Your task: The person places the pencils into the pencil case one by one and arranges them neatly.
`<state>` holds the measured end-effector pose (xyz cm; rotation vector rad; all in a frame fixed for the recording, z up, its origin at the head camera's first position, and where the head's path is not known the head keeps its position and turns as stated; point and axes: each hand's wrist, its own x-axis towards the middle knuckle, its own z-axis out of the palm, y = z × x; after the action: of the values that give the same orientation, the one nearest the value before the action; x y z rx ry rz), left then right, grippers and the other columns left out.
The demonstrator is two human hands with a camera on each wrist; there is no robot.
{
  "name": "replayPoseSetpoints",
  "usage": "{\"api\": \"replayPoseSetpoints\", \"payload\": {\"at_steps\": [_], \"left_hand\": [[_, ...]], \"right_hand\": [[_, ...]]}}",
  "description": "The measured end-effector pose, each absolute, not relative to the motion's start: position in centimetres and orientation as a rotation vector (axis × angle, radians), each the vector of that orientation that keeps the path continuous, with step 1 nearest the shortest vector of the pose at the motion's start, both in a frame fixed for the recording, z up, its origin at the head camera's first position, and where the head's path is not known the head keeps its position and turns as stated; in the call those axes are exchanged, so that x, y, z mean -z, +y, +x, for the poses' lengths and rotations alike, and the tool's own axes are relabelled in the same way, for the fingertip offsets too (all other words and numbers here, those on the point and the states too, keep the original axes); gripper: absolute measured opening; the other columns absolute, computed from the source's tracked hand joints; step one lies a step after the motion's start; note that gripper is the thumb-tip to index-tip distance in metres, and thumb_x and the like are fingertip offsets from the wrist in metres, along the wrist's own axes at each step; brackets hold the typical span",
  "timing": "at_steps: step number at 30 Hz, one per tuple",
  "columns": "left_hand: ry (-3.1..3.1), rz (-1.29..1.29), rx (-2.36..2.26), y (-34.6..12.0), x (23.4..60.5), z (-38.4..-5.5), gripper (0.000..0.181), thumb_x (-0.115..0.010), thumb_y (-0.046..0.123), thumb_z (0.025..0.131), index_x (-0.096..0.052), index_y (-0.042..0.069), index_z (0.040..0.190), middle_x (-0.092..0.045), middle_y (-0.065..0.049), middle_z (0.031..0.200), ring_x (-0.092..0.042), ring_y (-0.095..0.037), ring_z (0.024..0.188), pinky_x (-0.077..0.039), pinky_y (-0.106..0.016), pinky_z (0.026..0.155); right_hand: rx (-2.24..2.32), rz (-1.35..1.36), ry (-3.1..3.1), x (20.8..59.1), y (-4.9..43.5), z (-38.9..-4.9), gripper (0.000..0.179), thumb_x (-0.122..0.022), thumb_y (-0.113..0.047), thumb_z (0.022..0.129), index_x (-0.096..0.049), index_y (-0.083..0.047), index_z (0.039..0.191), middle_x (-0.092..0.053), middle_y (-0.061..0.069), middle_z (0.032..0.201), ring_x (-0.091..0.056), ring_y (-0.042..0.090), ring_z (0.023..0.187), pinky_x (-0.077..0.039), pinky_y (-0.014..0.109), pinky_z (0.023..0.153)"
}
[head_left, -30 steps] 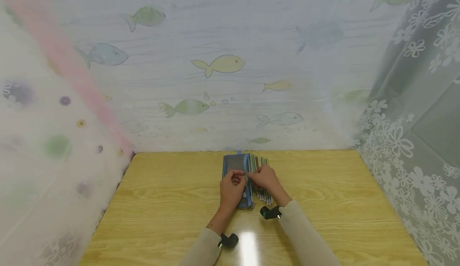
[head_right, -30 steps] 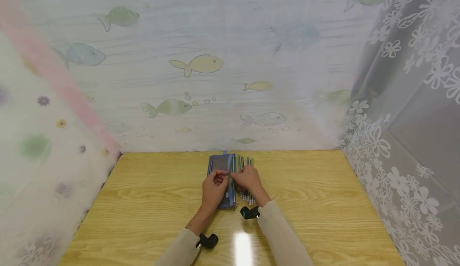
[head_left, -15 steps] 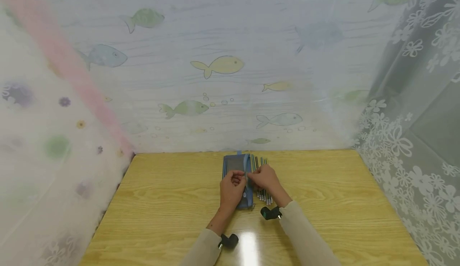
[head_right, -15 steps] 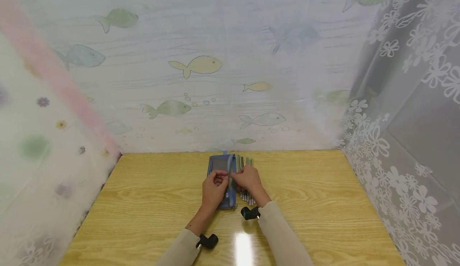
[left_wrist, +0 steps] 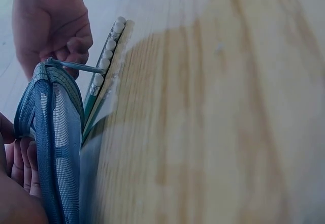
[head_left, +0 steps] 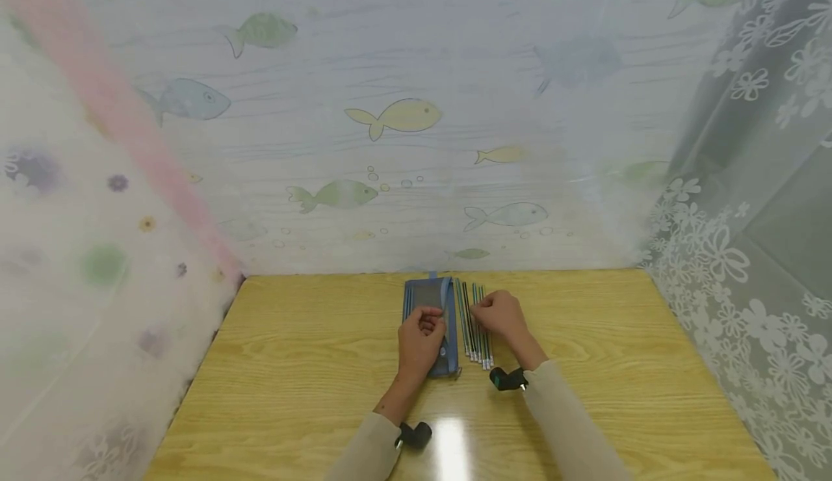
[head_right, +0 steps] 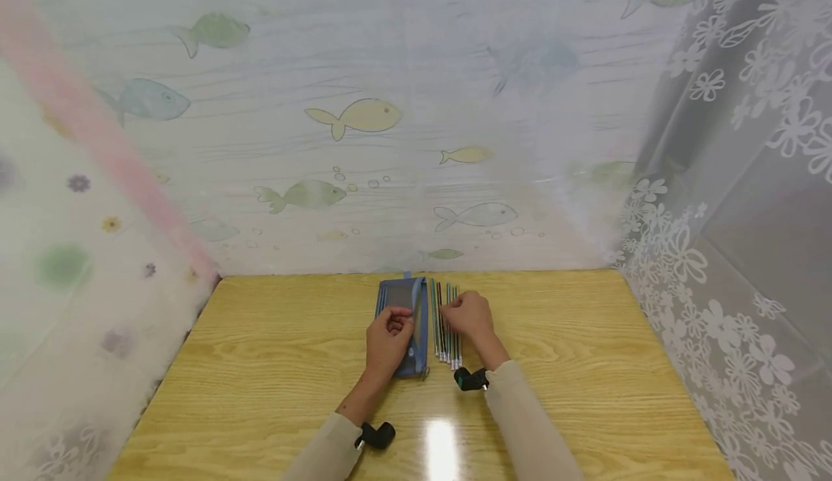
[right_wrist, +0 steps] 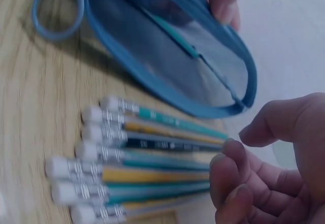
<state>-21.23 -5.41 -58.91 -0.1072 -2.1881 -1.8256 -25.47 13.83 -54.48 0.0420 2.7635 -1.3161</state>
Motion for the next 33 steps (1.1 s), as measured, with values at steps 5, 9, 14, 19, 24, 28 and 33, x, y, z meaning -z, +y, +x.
{"api": "replayPoseSetpoints", "payload": {"at_steps": [5,9,14,19,24,28,33], "left_hand": [[-2.176,-0.115,1.830,-5.5,58.9,-21.2,0.013,-0.073,-0.001,0.094,-0.075,0.008,0.103,-0.070,-0.005,0.087,-0.065,-0.013,0.075,-0.053,-0.019,0.065],[-2.170,-0.115,1.837,-5.5,58.9,-21.2,0.014,-0.073,-0.002,0.093,-0.075,0.008,0.103,-0.070,-0.005,0.087,-0.065,-0.013,0.075,-0.053,-0.019,0.066],[-2.159,-0.103,1.833,-5.4,59.2,-21.3,0.014,-0.074,-0.003,0.092,-0.075,0.006,0.104,-0.070,-0.006,0.088,-0.064,-0.013,0.074,-0.052,-0.017,0.065],[-2.163,-0.070,1.816,-5.1,59.1,-21.3,0.014,-0.073,-0.005,0.092,-0.075,0.001,0.105,-0.070,-0.011,0.089,-0.063,-0.014,0.074,-0.049,-0.015,0.064],[-2.154,-0.068,1.824,-4.9,57.7,-20.5,0.013,-0.070,-0.010,0.092,-0.072,-0.008,0.105,-0.069,-0.019,0.089,-0.062,-0.018,0.073,-0.048,-0.015,0.064],[-2.122,-0.095,1.847,-4.8,56.1,-19.6,0.013,-0.069,-0.011,0.092,-0.071,-0.010,0.104,-0.069,-0.020,0.088,-0.062,-0.017,0.073,-0.049,-0.016,0.064],[-2.111,-0.094,1.849,-4.8,55.4,-19.2,0.013,-0.069,-0.012,0.091,-0.072,-0.009,0.104,-0.069,-0.019,0.088,-0.062,-0.015,0.072,-0.049,-0.016,0.065]], "right_hand": [[1.292,0.039,2.800,54.3,14.7,-25.3,0.029,-0.072,-0.019,0.092,-0.072,-0.005,0.067,-0.064,-0.001,0.056,-0.056,0.015,0.051,-0.045,0.030,0.054],[1.273,0.047,2.806,54.5,15.1,-25.3,0.039,-0.070,-0.018,0.092,-0.058,-0.012,0.054,-0.050,-0.006,0.047,-0.041,0.013,0.046,-0.037,0.030,0.052],[1.214,0.097,2.823,55.1,15.5,-25.3,0.044,-0.073,-0.022,0.091,-0.051,-0.017,0.052,-0.044,-0.007,0.048,-0.038,0.012,0.047,-0.032,0.028,0.049],[1.148,0.167,2.842,55.5,15.8,-25.2,0.040,-0.076,-0.024,0.090,-0.062,-0.013,0.054,-0.057,-0.003,0.053,-0.050,0.016,0.051,-0.039,0.029,0.050],[1.110,0.226,2.849,55.4,15.6,-25.1,0.041,-0.074,-0.026,0.088,-0.059,-0.014,0.052,-0.053,-0.003,0.051,-0.047,0.016,0.048,-0.036,0.029,0.045],[1.059,0.265,2.846,55.3,15.2,-25.0,0.044,-0.072,-0.026,0.088,-0.049,-0.017,0.052,-0.043,-0.004,0.049,-0.039,0.014,0.044,-0.029,0.027,0.040],[0.984,0.305,2.859,55.2,14.7,-24.9,0.042,-0.069,-0.025,0.088,-0.041,-0.018,0.058,-0.033,-0.005,0.053,-0.034,0.014,0.045,-0.025,0.028,0.040]]}}
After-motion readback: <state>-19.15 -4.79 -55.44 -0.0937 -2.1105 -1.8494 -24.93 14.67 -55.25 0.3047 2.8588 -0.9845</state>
